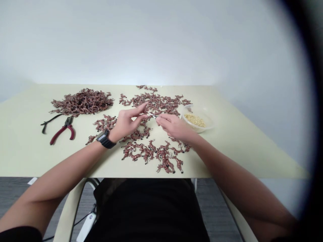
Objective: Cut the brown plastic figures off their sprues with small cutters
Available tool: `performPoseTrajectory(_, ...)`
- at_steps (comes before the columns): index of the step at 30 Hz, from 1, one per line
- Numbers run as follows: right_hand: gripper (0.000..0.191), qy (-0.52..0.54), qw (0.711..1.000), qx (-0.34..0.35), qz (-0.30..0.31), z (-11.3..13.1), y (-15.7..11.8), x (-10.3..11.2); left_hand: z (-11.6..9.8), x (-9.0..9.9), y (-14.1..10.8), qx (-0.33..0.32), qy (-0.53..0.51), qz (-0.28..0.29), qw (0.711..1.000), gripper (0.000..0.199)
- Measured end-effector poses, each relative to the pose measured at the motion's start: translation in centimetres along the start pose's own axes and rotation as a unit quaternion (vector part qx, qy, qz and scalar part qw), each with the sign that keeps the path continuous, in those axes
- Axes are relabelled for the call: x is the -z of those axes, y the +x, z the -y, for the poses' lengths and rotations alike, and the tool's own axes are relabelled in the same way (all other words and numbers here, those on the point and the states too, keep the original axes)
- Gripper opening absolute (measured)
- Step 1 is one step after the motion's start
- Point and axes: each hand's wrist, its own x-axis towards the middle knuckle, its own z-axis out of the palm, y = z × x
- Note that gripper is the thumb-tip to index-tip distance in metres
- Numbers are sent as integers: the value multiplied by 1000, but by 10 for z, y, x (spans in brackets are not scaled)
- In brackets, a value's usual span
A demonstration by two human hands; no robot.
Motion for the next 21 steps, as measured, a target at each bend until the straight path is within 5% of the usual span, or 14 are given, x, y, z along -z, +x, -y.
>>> performPoseTrajectory(3,43,161,976,-88,119,-1,2,2,9,8,1,-119,91,41,988,46)
performPoseTrajectory(5,43,191,968,-99,128,-3,3,3,10,8,2,-125,92,43,987,45)
performPoseTrajectory(9,39,21,999,9,-28,-10,6,3,0,-2,1,45,-44,20,998,55)
performPoseTrajectory(12,32,-137,979,89,-123,-12,6,2,-6,-9,1,154,-206,61,964,64)
performPoseTrajectory(21,28,-227,958,138,-107,-14,5,2,-5,-10,1,202,-325,82,920,54)
